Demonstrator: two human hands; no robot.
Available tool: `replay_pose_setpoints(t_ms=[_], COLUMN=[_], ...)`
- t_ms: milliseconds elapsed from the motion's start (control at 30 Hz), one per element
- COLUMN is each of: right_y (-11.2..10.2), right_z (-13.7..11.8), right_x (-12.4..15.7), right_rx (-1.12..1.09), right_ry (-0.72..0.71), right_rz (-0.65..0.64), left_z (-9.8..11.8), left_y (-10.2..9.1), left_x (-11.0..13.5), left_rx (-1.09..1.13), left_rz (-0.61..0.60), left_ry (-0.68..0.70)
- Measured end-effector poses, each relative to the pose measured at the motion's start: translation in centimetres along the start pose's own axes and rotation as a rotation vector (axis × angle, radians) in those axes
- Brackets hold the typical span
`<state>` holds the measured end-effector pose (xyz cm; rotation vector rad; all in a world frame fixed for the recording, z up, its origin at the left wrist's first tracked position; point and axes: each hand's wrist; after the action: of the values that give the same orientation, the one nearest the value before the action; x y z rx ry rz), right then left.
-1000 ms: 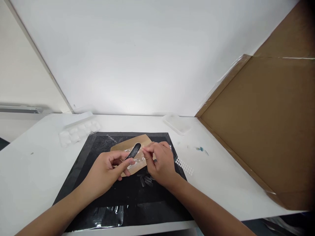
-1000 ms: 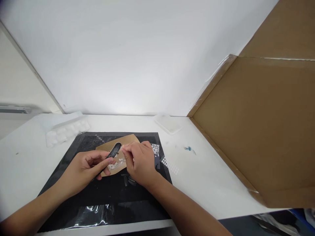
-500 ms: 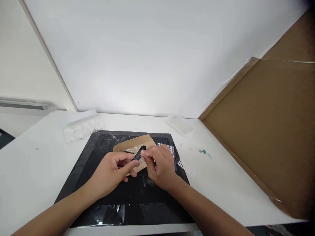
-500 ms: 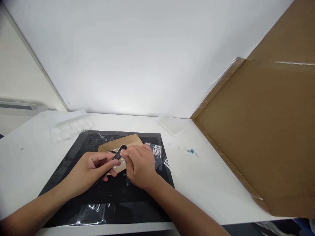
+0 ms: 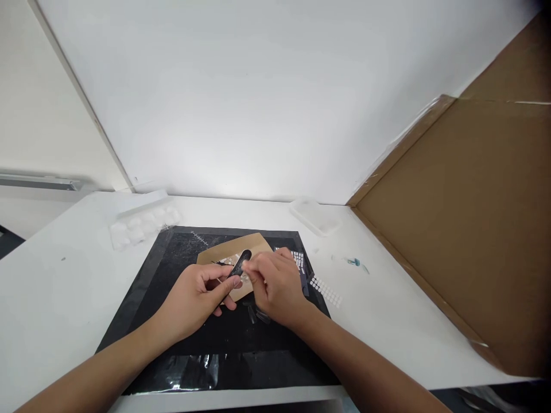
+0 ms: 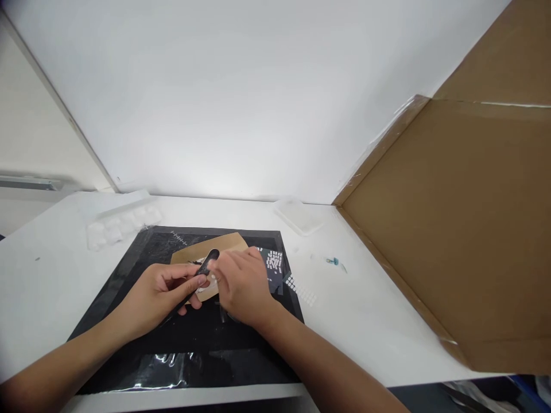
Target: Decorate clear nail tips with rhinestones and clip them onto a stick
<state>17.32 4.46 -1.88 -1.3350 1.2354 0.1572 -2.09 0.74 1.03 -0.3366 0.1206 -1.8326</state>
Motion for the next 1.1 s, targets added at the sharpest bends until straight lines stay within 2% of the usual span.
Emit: replay_pose_setpoints(t_ms=[100,233,367,533,667,800,933,1033,1100], right_y=[-0.1,-0.32,-0.26,-0.18,-0.4,-0.65,-0.63,-0.58,-0.56], right_z=[-0.15,-0.1,0.08,0.33,0.41,0.5,0.53,0.6,0.64], right_x=[-0.05,-0.09,0.06,0.05,0.06,-0.05,-0.1,-0.17,-0.19], right_rx=[0.031,0.083,0.008,0.039,0.008,0.063,0.028,0.056,0.04], right_ry=[-0.061,-0.001,-0.053,0.023,-0.062,-0.02,-0.08,-0.027,-0.022], right_rz=[-0.015,0.067,-0.035,0.051,-0.026,0.051,-0.037,0.03,0.013], left_z=[0.07,0.1,0.1,0.03,-0.08,0.03,-0.05,-0.12,-0.09], left_y=[0.0,-0.08,-0.26,-0.49,-0.56,-0.55,-0.49,-0.47,-0.46], left_x=[0.08,0.25,0.28,0.27,0.35,0.4,0.37,0.3,0.24], left_rx=[-0.007,-0.031,-0.086,-0.093,-0.074,-0.08,-0.1,-0.101,-0.097], left_rz=[-0.018,-0.003,-0.019,-0.039,-0.078,-0.049,-0.049,-0.036,-0.035], left_ry=[0.032,0.031,0.031,0.038,0.034,0.032,0.045,0.024,0.017])
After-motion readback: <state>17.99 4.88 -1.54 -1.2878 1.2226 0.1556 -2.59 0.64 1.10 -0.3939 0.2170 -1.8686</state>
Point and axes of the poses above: each hand's wrist, its own x-axis away from the middle knuckle, its own y-axis out of the palm, z = x × y, and after that the axes turned 1 degree about -x, right-handed
